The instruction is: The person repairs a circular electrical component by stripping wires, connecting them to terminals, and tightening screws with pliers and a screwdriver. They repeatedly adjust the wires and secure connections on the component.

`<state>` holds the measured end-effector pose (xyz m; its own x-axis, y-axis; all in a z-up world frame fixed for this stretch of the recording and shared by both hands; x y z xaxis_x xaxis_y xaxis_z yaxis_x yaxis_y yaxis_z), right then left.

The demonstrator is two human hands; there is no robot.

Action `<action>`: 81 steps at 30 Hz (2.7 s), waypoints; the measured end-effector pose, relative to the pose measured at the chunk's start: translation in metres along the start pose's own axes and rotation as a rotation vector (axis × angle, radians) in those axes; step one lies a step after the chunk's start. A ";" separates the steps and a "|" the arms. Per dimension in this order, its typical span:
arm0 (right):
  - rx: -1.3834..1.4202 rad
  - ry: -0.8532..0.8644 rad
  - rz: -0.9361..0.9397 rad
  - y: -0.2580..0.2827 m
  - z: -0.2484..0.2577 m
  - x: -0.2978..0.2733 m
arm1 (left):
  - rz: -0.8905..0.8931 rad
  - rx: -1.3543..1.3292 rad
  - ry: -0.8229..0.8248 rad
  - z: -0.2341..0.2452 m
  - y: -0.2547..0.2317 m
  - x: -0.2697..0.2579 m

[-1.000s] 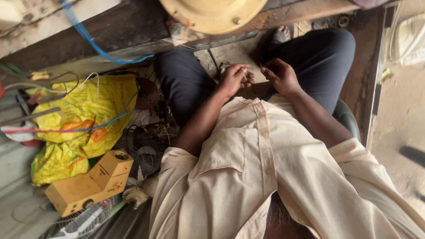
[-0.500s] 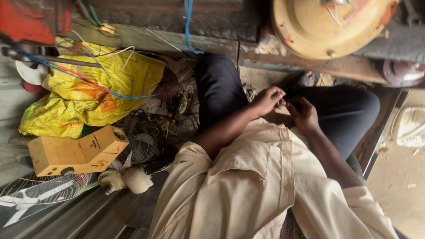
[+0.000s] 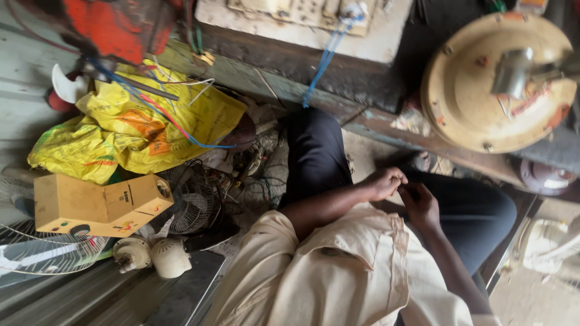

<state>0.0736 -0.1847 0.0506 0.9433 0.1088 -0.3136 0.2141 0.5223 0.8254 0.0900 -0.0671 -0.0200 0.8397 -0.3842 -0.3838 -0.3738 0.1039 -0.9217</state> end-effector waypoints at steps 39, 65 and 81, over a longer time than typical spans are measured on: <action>-1.030 0.390 1.305 0.515 -0.001 0.157 | 0.026 -0.091 -0.028 0.016 0.042 0.016; -1.290 0.199 1.467 0.579 -0.093 0.192 | -0.067 -0.242 -0.031 0.023 0.033 0.010; -1.353 0.347 1.174 0.544 -0.045 0.177 | -0.089 -0.222 -0.049 0.019 0.035 0.016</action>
<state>0.3458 0.1566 0.4230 0.3095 0.9413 -0.1351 -0.9412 0.2829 -0.1849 0.0974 -0.0523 -0.0592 0.8895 -0.3370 -0.3086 -0.3700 -0.1349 -0.9192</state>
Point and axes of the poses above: each hand's wrist, its own x-axis towards the middle knuckle, its own z-axis out of the back of the hand, y = z × x, the point moved 9 cm from there along x, towards the middle knuckle, and after that the axes turned 13 degrees about x, right-handed, at the moved point
